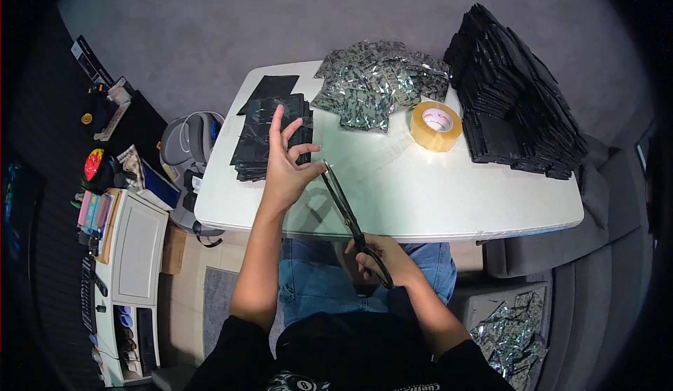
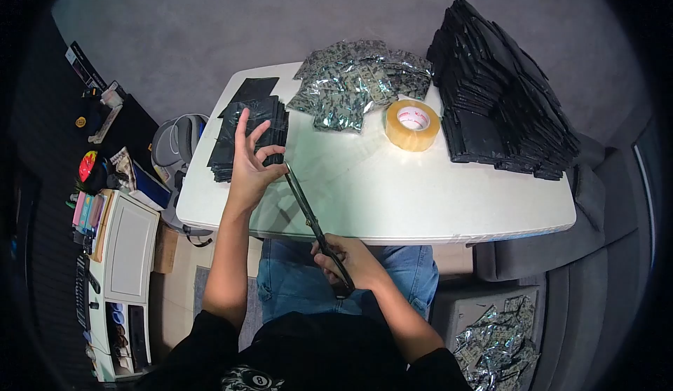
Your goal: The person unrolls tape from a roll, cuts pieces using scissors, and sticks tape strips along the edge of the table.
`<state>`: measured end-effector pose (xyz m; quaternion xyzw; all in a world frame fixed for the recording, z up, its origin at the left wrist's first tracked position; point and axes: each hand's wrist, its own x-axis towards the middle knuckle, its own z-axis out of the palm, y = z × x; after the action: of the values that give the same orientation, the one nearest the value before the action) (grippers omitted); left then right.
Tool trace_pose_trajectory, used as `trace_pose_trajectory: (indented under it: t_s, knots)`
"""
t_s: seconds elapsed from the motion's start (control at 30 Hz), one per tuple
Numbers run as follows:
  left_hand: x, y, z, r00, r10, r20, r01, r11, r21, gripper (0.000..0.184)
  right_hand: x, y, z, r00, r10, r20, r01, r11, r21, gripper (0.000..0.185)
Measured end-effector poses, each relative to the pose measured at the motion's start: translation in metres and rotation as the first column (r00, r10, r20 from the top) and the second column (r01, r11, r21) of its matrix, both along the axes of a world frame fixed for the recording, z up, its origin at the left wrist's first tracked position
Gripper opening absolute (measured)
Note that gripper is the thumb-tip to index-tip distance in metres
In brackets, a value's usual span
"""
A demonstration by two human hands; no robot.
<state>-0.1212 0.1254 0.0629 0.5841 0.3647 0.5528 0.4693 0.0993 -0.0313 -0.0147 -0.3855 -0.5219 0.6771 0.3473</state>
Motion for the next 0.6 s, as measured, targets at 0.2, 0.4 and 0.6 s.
trace_pose_trajectory:
  t_s: [0.2, 0.4, 0.6]
  knots:
    - [0.006, -0.004, 0.004, 0.998, 0.022, 0.055, -0.021, 1.0, -0.02, 0.133, 0.001, -0.001, -0.005, 0.999, 0.042, 0.023, -0.043, 0.998, 0.042, 0.04]
    - [-0.009, 0.01, 0.007, 0.973, -0.069, 0.218, 0.027, 0.981, 0.19, 0.132, -0.001, -0.005, -0.007, 0.979, 0.146, 0.139, -0.133, 0.986, -0.103, 0.043]
    - [-0.008, -0.002, 0.016, 1.0, 0.018, -0.004, -0.017, 0.995, 0.097, 0.132, 0.0, -0.012, -0.008, 0.983, 0.107, 0.15, -0.109, 0.994, 0.004, 0.046]
